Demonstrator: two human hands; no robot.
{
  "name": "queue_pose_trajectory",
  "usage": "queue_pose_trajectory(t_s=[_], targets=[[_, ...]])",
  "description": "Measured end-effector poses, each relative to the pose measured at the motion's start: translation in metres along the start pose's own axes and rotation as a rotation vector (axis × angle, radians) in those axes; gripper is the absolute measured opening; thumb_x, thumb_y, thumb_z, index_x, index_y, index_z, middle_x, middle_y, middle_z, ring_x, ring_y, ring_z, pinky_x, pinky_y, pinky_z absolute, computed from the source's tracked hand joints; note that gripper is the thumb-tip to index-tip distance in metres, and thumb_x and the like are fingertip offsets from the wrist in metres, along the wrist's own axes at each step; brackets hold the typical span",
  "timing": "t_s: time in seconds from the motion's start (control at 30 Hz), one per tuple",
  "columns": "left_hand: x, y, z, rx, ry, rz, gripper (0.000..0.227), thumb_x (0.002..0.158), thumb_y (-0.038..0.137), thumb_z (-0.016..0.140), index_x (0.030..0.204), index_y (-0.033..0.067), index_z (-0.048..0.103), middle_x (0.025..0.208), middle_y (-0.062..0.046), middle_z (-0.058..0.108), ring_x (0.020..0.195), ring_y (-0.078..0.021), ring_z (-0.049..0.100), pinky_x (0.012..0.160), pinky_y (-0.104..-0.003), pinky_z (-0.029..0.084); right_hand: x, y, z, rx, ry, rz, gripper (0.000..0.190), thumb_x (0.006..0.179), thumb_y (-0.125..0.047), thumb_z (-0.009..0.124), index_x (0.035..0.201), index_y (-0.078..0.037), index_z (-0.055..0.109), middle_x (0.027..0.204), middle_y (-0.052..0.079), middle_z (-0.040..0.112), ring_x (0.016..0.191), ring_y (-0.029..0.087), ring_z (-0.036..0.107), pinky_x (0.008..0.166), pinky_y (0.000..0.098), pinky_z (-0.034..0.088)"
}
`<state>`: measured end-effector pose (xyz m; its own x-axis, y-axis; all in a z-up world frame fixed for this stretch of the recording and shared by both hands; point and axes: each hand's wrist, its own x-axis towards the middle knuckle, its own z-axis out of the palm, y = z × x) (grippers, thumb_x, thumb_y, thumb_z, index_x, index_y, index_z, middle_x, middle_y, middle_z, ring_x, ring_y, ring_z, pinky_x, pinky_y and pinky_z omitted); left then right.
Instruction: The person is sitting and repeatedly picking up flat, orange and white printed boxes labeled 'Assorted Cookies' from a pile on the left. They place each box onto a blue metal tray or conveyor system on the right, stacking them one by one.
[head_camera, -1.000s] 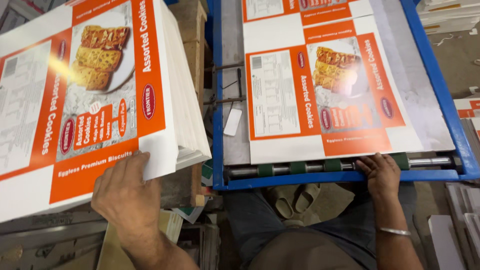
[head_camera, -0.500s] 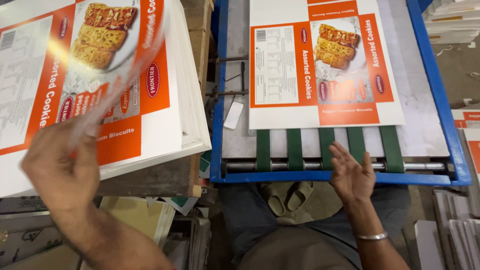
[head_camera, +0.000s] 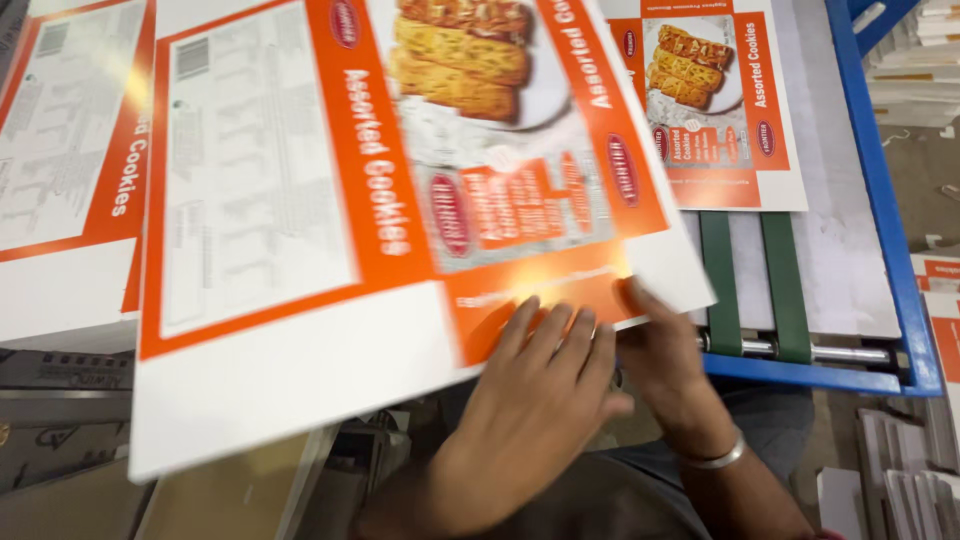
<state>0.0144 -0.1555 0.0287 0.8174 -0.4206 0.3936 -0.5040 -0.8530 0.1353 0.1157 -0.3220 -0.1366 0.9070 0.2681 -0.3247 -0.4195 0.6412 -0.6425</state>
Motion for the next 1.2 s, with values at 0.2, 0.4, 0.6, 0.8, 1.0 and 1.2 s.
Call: queue_pose_trajectory(t_s=[0.2, 0.4, 0.6, 0.8, 1.0, 1.2], targets=[[-0.060, -0.005, -0.051, -0.247, 0.118, 0.160, 0.036, 0.103, 0.032, 0.078, 0.119, 0.0021, 0.068, 0.110, -0.015, 0.073, 0.112, -0.0288, 0.071, 0.104, -0.048, 0.057, 0.058, -0.043, -0.129, -0.071, 0.248, -0.445, 0.050, 0.099, 0.001, 0.051, 0.149, 0.000, 0.046, 0.144, 0.016, 0.061, 0.130, 0.030, 0.064, 0.111, 0.0442, 0.056], [-0.049, -0.079, -0.054, 0.462, 0.343, -0.279, 0.049, 0.077, 0.030, 0.079, 0.115, 0.0008, 0.070, 0.120, -0.022, 0.072, 0.115, -0.0402, 0.066, 0.097, -0.051, 0.051, 0.076, -0.056, -0.276, -0.205, 0.459, -0.753, 0.050, 0.100, 0.016, 0.052, 0.149, 0.005, 0.048, 0.148, 0.018, 0.061, 0.133, 0.031, 0.067, 0.115, 0.0431, 0.059], [-0.053, -0.131, -0.048, 0.476, 0.234, -0.397, 0.038, 0.089, 0.010, 0.078, 0.126, 0.0043, 0.072, 0.126, -0.012, 0.073, 0.120, -0.0277, 0.069, 0.104, -0.040, 0.053, 0.024, -0.059, -0.317, -0.308, 0.610, -0.801, 0.046, 0.103, 0.015, 0.050, 0.147, 0.006, 0.047, 0.147, 0.018, 0.061, 0.132, 0.030, 0.068, 0.113, 0.0419, 0.062], [-0.060, -0.134, -0.044, 0.467, 0.268, -0.467, 0.031, 0.082, 0.004, 0.080, 0.112, 0.0089, 0.077, 0.109, -0.005, 0.075, 0.104, -0.0233, 0.071, 0.091, -0.039, 0.055, -0.034, -0.038, -0.306, -0.402, 0.605, -0.785, 0.049, 0.103, 0.017, 0.048, 0.151, 0.010, 0.052, 0.151, 0.022, 0.061, 0.132, 0.029, 0.068, 0.113, 0.0410, 0.060], [-0.060, -0.136, -0.041, 0.508, 0.275, -0.459, 0.033, 0.079, 0.003, 0.079, 0.111, 0.0097, 0.078, 0.106, -0.004, 0.076, 0.100, -0.0224, 0.071, 0.088, -0.038, 0.055, -0.036, -0.030, -0.280, -0.398, 0.625, -0.784, 0.042, 0.104, 0.014, 0.053, 0.146, 0.009, 0.052, 0.146, 0.019, 0.062, 0.132, 0.028, 0.066, 0.114, 0.0392, 0.057], [-0.063, -0.139, -0.038, 0.498, 0.301, -0.469, 0.031, 0.084, 0.001, 0.076, 0.113, 0.0108, 0.077, 0.112, -0.004, 0.076, 0.104, -0.0202, 0.072, 0.092, -0.036, 0.056, 0.016, -0.046, -0.252, -0.392, 0.549, -0.826, 0.039, 0.104, 0.009, 0.055, 0.143, 0.008, 0.054, 0.143, 0.018, 0.063, 0.129, 0.026, 0.066, 0.113, 0.0362, 0.056]])
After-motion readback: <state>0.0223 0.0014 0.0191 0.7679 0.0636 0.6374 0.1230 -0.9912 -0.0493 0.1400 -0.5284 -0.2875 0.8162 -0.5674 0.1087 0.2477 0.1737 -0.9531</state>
